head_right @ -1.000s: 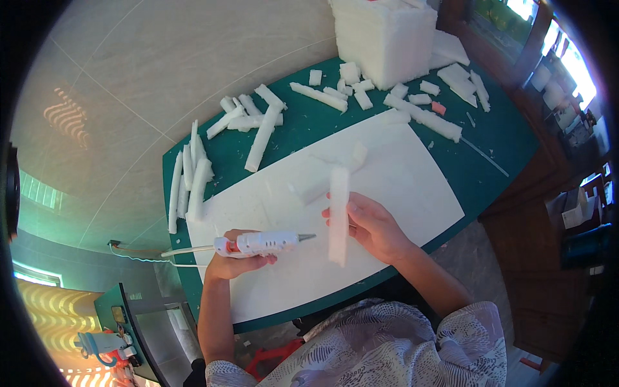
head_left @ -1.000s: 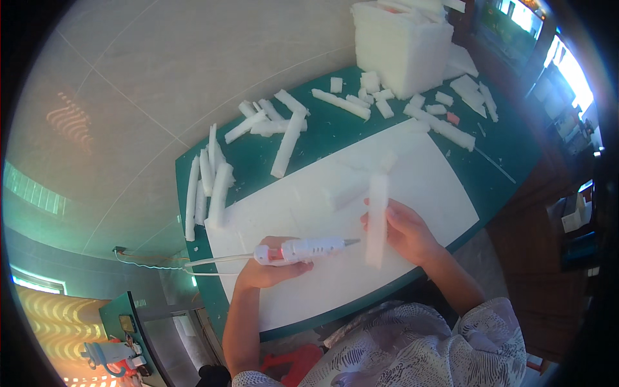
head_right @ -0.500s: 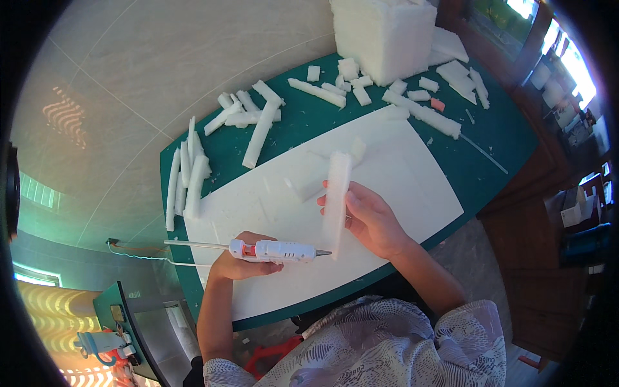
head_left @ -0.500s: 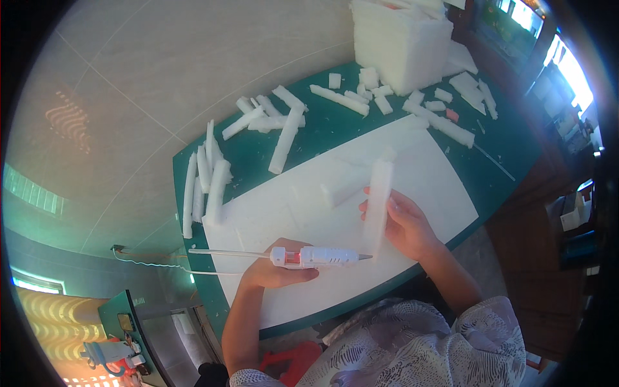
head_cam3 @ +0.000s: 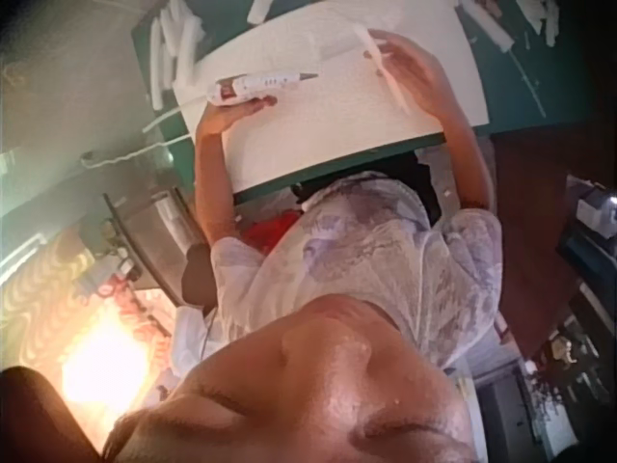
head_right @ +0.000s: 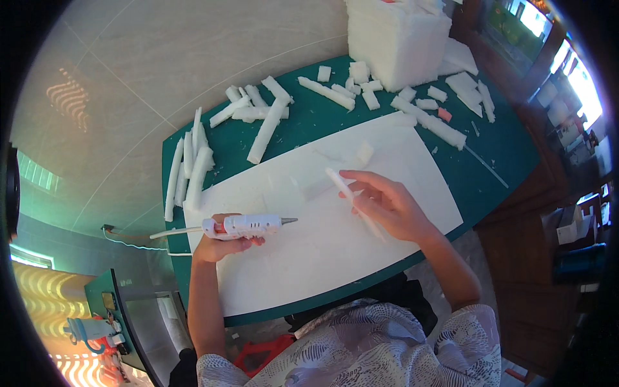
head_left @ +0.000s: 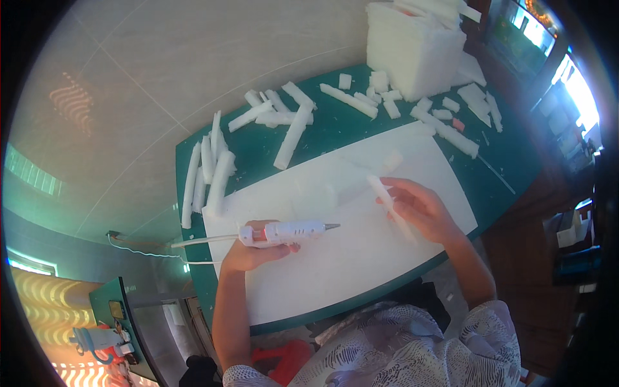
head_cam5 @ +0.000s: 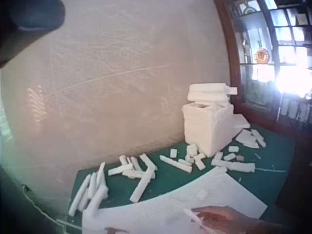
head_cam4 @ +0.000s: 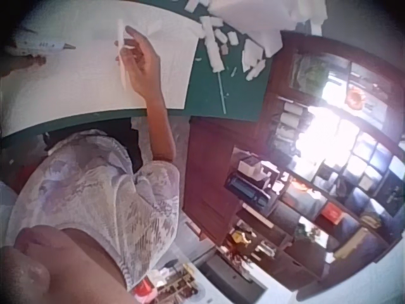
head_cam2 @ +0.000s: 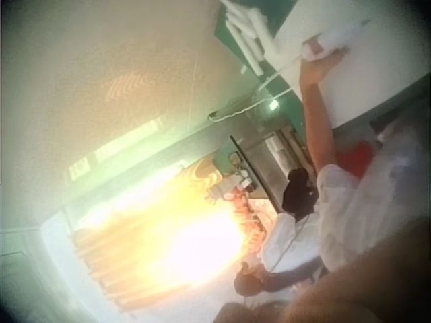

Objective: Using a hot glue gun to assemble small white rectangular foam pieces into a frame.

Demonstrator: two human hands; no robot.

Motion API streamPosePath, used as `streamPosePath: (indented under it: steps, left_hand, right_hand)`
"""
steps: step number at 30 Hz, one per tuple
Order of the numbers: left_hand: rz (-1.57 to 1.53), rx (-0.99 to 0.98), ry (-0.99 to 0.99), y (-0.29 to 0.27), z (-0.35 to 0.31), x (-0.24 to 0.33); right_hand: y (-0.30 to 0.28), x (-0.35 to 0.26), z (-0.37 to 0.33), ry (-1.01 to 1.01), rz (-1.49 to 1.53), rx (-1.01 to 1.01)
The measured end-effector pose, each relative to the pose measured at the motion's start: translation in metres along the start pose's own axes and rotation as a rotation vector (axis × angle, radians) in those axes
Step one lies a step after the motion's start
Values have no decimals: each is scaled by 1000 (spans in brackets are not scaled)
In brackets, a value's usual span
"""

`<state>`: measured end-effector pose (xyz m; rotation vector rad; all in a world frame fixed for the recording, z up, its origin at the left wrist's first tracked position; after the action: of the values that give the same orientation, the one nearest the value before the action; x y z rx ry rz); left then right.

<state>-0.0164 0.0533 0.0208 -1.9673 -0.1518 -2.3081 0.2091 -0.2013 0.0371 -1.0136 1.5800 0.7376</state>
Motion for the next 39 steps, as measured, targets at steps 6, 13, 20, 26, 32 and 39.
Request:
streamPosePath:
  steps: [6, 13, 20, 26, 32, 39]
  left_hand:
    - [42, 138, -75, -11, 0, -14]
    - [2, 146, -47, -23, -4, -22]
    - [-5, 171, -29, -29, -4, -20]
    - [-12, 152, -29, -28, -2, -22]
    - [-4, 173, -22, -30, -2, -20]
    - [-11, 195, -73, -30, -1, -22]
  right_hand:
    - [-13, -26, 33, -21, -122, -192]
    - [-13, -40, 56, 124, 92, -389]
    - [-9, -50, 67, 72, -81, -302]
    - [-8, -61, 68, -146, -441, -114]
    - [10, -70, 57, -567, -1124, 118]
    - [16, -55, 62, -563, -1095, 121]
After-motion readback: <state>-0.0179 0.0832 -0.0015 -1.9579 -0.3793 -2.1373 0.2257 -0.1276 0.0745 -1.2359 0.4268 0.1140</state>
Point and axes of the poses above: each hand's wrist, its own z-axis towards the middle knuckle, its own y-axis out of the palm, x = y × z, the point moved 2 cm from there along z, towards the middle knuckle, and after that the axes turned 15 degrees about y, right-handed, at the moved point
